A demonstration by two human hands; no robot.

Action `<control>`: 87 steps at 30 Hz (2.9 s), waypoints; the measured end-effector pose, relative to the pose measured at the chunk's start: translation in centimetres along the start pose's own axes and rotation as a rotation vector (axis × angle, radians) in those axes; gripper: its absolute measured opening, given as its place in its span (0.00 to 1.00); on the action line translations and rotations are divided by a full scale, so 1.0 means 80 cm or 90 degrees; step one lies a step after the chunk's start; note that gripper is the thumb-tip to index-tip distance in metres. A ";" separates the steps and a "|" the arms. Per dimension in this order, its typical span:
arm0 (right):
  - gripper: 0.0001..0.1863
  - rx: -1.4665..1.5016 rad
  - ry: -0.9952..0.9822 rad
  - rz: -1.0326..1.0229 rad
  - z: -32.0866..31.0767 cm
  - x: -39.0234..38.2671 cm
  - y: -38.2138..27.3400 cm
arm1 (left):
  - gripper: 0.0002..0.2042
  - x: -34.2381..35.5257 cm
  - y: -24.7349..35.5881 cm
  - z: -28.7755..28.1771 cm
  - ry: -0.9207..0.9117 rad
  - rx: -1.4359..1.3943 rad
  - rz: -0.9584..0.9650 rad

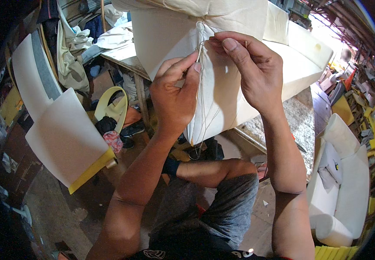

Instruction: The person hand-sews a white fabric cover onto a piece of furniture using a needle and thread. They repeatedly insert the needle through the fabric, pull the thread, and tighten the seam to secure the cover in place.

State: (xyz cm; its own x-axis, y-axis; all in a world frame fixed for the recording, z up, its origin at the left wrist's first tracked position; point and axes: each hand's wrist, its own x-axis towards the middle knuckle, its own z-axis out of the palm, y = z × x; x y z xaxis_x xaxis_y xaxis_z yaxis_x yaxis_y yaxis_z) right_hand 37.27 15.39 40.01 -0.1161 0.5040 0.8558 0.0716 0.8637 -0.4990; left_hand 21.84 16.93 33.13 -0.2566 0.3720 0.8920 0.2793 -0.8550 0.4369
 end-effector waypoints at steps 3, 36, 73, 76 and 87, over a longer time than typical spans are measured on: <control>0.13 0.001 -0.006 -0.007 0.001 0.000 0.002 | 0.12 0.000 0.000 -0.003 -0.014 -0.012 -0.026; 0.14 -0.278 -0.004 -0.113 0.004 0.020 -0.001 | 0.13 0.001 0.008 0.000 -0.013 -0.011 -0.065; 0.17 -0.260 -0.081 -0.058 -0.003 0.038 -0.007 | 0.10 0.000 0.009 0.006 0.019 -0.059 -0.121; 0.18 -0.307 -0.125 0.024 -0.005 0.037 -0.018 | 0.10 -0.001 0.008 0.007 0.025 -0.085 -0.139; 0.15 -0.330 -0.165 0.078 -0.003 0.052 -0.019 | 0.10 0.002 0.010 0.004 0.010 -0.108 -0.169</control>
State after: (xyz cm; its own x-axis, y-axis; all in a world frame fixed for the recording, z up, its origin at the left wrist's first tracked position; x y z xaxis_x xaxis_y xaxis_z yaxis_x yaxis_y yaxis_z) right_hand 36.92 16.20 44.33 -0.3098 0.6410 0.7022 0.5667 0.7175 -0.4049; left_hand 22.34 16.44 33.63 -0.3153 0.5860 0.7465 0.0421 -0.7772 0.6279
